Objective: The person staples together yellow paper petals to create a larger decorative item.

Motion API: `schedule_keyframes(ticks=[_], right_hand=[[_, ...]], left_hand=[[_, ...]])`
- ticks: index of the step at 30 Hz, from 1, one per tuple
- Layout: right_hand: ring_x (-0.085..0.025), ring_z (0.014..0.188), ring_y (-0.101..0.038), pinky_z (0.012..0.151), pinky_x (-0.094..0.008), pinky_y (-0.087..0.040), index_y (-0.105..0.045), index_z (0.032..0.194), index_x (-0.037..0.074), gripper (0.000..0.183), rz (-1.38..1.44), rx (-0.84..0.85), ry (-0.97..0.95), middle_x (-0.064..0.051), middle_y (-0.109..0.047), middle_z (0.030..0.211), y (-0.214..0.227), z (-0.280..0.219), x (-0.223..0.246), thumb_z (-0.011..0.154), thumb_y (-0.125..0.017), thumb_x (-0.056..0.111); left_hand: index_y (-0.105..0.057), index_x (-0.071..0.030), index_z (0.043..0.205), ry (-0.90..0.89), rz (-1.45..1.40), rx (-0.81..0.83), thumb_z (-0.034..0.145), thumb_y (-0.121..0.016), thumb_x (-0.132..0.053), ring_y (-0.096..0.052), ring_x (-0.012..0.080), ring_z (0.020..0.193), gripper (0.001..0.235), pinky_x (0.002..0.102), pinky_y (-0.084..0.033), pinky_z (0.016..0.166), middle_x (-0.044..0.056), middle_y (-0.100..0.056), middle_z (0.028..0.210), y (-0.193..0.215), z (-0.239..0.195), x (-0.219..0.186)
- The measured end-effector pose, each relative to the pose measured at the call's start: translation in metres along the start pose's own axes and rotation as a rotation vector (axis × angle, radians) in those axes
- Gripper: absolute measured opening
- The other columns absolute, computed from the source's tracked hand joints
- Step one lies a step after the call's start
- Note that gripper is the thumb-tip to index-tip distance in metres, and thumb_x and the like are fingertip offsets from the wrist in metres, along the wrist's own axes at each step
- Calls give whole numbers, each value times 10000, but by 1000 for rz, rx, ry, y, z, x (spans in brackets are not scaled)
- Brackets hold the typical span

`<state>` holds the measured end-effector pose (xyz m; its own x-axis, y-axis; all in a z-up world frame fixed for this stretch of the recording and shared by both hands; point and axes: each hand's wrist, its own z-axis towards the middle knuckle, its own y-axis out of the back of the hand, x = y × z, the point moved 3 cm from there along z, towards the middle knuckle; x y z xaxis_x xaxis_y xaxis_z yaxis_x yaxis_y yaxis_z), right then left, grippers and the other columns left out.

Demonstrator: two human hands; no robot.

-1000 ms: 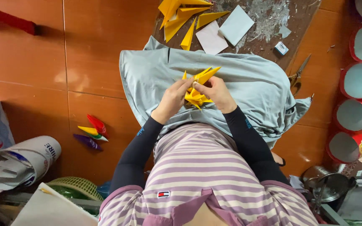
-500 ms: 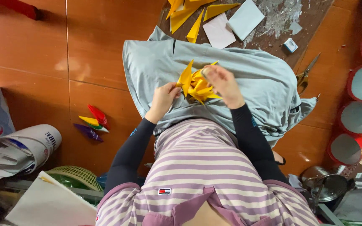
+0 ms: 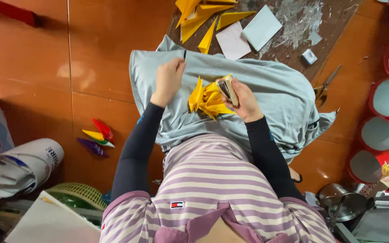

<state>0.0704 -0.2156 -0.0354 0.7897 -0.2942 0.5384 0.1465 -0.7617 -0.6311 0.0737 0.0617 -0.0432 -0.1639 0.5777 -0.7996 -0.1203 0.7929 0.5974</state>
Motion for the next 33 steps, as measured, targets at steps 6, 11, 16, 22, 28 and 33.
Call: schedule_keyframes(ticks=[6,11,16,22,28,33], right_hand=[[-138,798,-587,607,-261,-447,-575,1411,-37,602,162,12,-7,-72,-631,994,8,6,12,1116,-450,472],[-142,804,-598,610,-260,-462,-559,1426,-32,625,217,-50,-27,-76,-637,1026,15,14,22,1097,-448,488],[-142,818,-600,626,-258,-470,-560,1431,-47,634,226,-88,-31,-74,-638,1045,20,21,26,1102,-449,483],[-148,822,-593,625,-266,-468,-567,1396,-49,598,218,-79,-15,-88,-632,1046,24,27,26,1104,-460,462],[-153,836,-600,632,-268,-470,-543,1415,-3,559,271,-102,-32,-87,-628,1049,22,25,28,1103,-444,450],[-168,854,-605,645,-282,-470,-523,1420,36,496,257,-61,46,-104,-633,1060,11,18,35,1118,-444,421]], left_hand=[[-572,2,1338,-56,244,23,901,-727,-96,-562,399,1219,474,450,-479,1023,222,-584,1345,-58,93,63],[-511,-11,1415,-177,419,10,855,-726,-73,-423,437,1359,604,501,-391,1096,247,-469,1477,-90,129,79],[-563,-56,1369,-186,521,20,866,-747,-105,-465,390,1302,538,515,-392,1076,181,-523,1355,-105,137,88],[-680,-105,1224,-141,531,-27,794,-794,-135,-509,356,1142,446,483,-430,927,150,-546,1198,-98,135,81],[-698,-93,1059,-110,506,-47,820,-768,-102,-502,343,1190,249,477,-426,973,131,-550,1245,-85,130,70],[-616,-13,1038,-52,146,-139,895,-672,-42,-597,386,1061,156,467,-483,898,168,-618,1124,-74,104,57]])
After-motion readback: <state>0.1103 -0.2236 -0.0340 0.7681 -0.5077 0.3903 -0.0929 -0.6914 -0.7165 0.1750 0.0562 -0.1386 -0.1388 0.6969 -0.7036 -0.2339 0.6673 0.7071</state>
